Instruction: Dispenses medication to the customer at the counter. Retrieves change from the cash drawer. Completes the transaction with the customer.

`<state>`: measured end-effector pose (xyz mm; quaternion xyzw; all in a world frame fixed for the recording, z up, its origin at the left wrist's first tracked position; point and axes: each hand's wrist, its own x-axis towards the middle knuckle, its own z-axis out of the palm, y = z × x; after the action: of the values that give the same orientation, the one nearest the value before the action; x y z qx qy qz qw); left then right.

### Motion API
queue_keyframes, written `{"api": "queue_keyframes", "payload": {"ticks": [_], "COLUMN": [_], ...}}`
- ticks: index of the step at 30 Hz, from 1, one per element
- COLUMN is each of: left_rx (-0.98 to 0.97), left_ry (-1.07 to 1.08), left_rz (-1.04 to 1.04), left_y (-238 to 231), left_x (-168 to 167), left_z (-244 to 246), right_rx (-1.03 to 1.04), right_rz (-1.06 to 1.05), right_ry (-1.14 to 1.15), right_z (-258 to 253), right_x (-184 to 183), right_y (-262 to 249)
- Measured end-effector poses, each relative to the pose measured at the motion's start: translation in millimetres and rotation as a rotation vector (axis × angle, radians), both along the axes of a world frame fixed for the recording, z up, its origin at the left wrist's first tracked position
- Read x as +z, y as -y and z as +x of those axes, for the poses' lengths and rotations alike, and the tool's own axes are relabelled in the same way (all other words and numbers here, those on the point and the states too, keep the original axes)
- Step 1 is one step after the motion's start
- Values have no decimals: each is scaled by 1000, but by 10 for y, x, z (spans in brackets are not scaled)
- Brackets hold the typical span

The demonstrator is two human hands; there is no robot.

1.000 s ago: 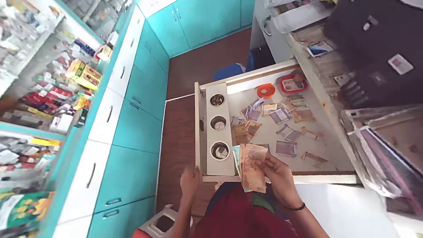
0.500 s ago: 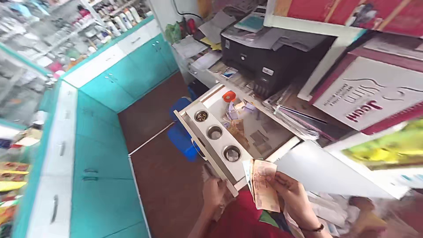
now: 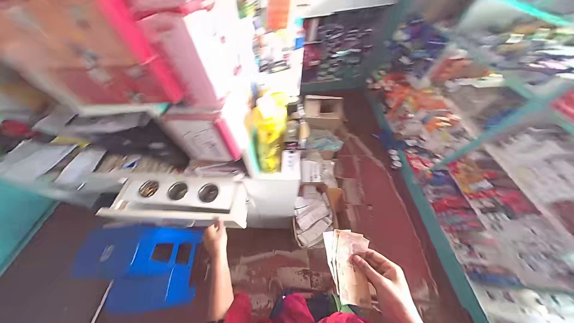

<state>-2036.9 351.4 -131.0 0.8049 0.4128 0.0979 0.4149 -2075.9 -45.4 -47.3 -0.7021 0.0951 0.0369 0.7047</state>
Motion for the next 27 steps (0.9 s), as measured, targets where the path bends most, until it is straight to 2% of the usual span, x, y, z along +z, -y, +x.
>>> {"api": "queue_keyframes", "payload": {"ticks": [2,4,8,10,13,17,22,27], "left_rx": [-4,-58,-212,-296,-527,-899,-962,-1002], "left_ry": [109,168,-36,-192,-323,-220,-122,-3], "left_rz": [-133,-349,-902,-1039,-1004,-877,-943,-894], "left_y": [410,1039,2731,3619,4702,5574,6287,7110], "left_x": [-60,-241,-588,-610,-392,-9,596,822], "left_z": [154,266,368,422,654,974,1336,1904], "right_rx": [-116,-227,-399,-468,-583,-684,-768,-794], "right_rz": [47,98,113,104,102,107,70,-371], "right_ry": [11,15,20,26,76,124,198,202], "right_z": [-65,-132,-244,-284,-269,-139,301,1034], "right_x": [-11,-28,-103,-135,-141,-51,-181,-332], "right_y": [418,880,1906,2433,3125,3758,4344,5016]}}
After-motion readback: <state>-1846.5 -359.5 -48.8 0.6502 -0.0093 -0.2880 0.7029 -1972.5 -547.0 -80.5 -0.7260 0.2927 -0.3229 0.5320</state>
